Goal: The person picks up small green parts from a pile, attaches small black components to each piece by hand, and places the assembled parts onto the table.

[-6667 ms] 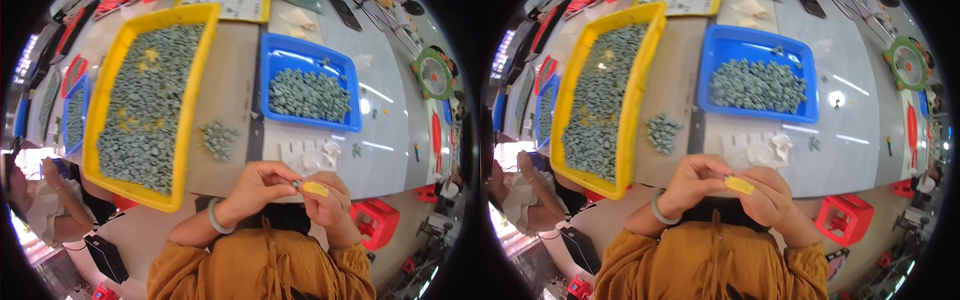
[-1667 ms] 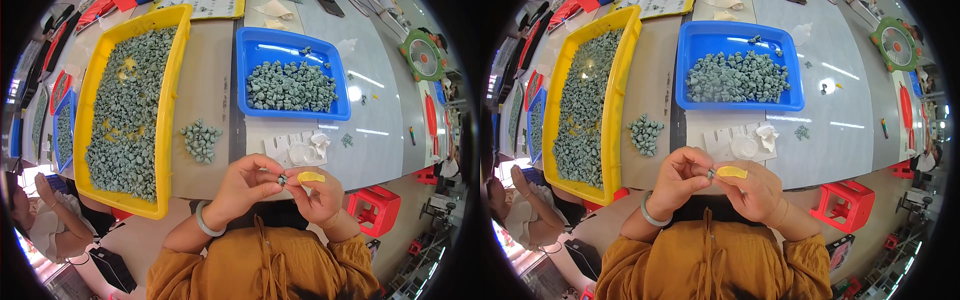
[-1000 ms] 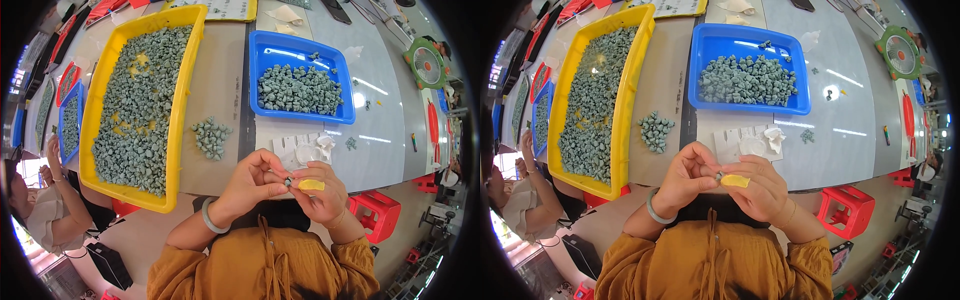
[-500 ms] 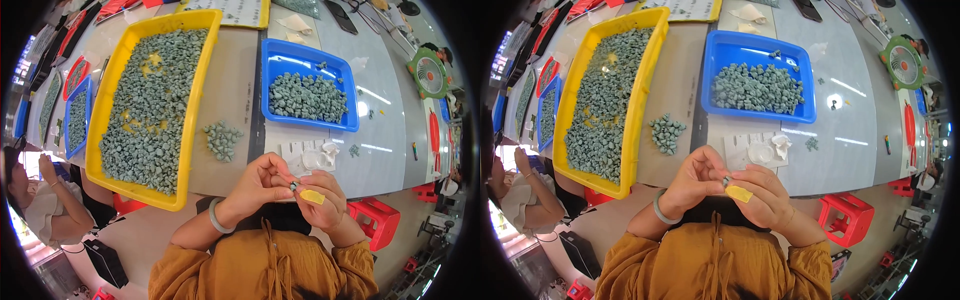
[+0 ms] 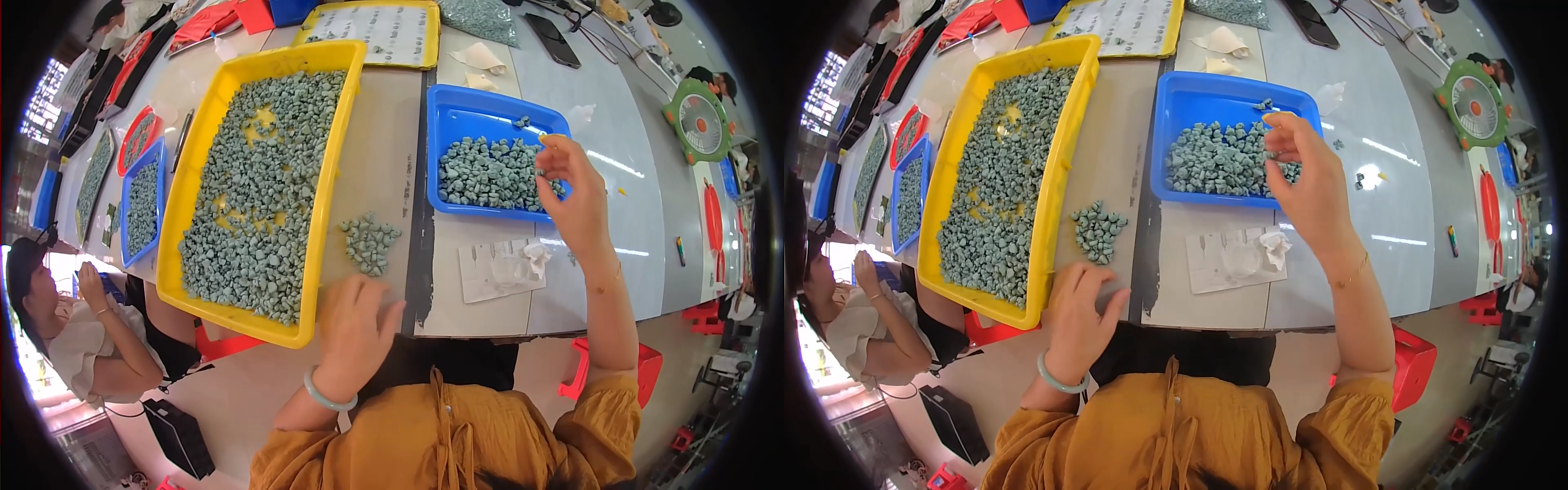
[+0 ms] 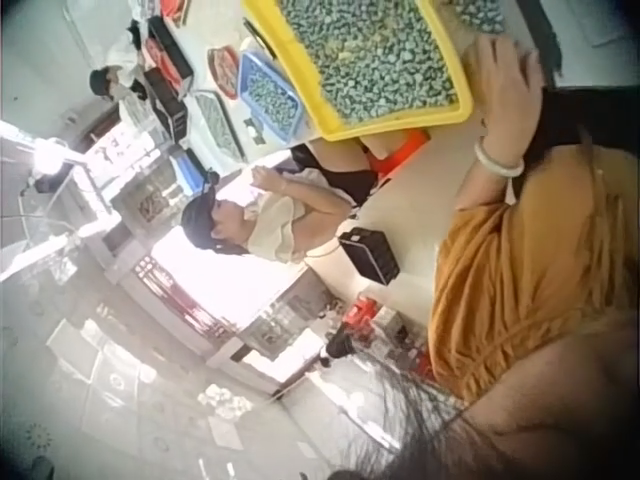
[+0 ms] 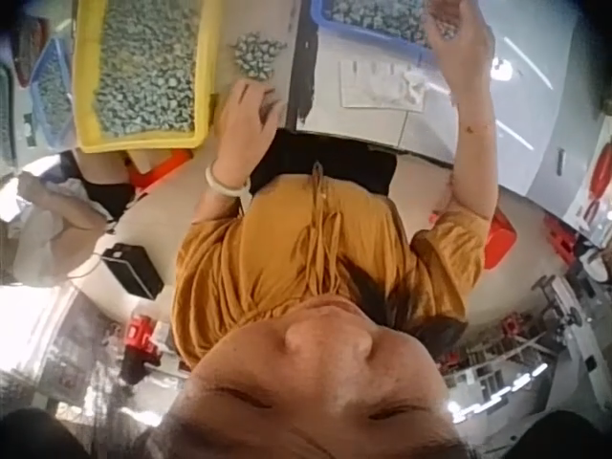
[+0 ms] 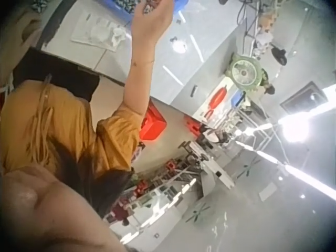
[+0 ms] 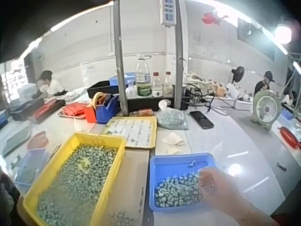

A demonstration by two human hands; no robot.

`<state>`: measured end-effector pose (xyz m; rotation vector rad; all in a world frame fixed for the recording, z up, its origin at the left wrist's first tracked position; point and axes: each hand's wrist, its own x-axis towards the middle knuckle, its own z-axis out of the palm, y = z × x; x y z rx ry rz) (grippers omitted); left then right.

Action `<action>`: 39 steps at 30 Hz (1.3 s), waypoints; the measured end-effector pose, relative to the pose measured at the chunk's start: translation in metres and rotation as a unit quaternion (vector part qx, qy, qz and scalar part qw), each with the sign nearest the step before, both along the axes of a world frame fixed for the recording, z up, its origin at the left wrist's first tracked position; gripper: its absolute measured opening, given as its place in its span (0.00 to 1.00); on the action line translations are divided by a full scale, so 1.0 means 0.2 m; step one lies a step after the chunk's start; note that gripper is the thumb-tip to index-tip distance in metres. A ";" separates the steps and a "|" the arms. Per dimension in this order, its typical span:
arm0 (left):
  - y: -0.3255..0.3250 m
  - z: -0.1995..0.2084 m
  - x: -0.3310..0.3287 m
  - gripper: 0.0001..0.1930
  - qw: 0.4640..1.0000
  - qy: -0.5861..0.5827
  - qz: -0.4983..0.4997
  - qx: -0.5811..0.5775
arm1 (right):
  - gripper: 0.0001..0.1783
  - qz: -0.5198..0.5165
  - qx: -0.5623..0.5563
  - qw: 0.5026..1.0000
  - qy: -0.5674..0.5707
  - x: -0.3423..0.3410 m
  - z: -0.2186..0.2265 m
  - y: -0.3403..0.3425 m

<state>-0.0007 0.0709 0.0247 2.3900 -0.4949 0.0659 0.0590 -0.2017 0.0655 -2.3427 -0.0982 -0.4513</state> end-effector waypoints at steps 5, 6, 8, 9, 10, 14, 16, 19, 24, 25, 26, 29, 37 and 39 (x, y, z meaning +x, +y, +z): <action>-0.07 -0.02 0.10 0.11 0.999 -0.047 -0.001 -0.021 | 0.24 -0.016 -0.041 0.997 -0.062 -0.07 -0.01 -0.04; -0.08 -0.02 0.13 0.11 0.998 -0.059 -0.021 -0.022 | 0.23 -0.014 -0.032 0.998 -0.056 -0.11 -0.01 -0.05; -0.11 -0.01 0.18 0.11 0.997 -0.075 -0.018 -0.017 | 0.23 -0.017 -0.026 0.998 -0.049 -0.20 -0.01 -0.09; -0.12 0.00 0.20 0.11 0.996 -0.091 -0.014 -0.012 | 0.21 -0.026 -0.003 0.999 -0.047 -0.25 -0.01 -0.12; -0.14 0.01 0.22 0.11 0.996 -0.089 -0.018 -0.016 | 0.19 -0.036 0.020 0.998 -0.046 -0.29 -0.01 -0.16; -0.21 0.05 0.30 0.10 0.989 -0.132 0.003 0.071 | 0.14 -0.071 0.021 0.997 -0.008 -0.44 -0.07 -0.30; -0.22 0.04 0.32 0.05 0.987 -0.140 -0.003 0.074 | 0.10 -0.122 0.042 0.991 0.039 -0.48 -0.09 -0.33; -0.22 0.04 0.34 0.04 0.986 -0.159 -0.004 0.060 | 0.11 -0.142 0.035 0.985 0.087 -0.52 -0.12 -0.38; -0.22 0.04 0.26 0.06 0.987 -0.148 -0.010 -0.067 | 0.13 -0.152 0.037 0.974 0.161 -0.54 -0.13 -0.37; -0.22 0.03 0.23 0.06 0.984 -0.064 -0.036 -0.165 | 0.13 -0.163 0.023 0.975 0.149 -0.54 -0.13 -0.36; -0.21 0.03 0.19 0.06 0.964 0.021 -0.059 -0.260 | 0.13 -0.172 0.009 0.975 0.138 -0.53 -0.14 -0.36; -0.21 0.05 0.08 0.07 0.872 0.253 -0.055 -0.415 | 0.14 -0.163 -0.003 0.978 0.130 -0.50 -0.15 -0.37; -0.23 -0.03 0.00 0.08 0.816 0.321 -0.136 -0.461 | 0.15 -0.090 -0.080 0.987 0.109 -0.47 -0.17 -0.40; -0.23 -0.04 -0.01 0.08 0.815 0.332 -0.142 -0.452 | 0.16 -0.092 -0.094 0.985 0.114 -0.46 -0.17 -0.39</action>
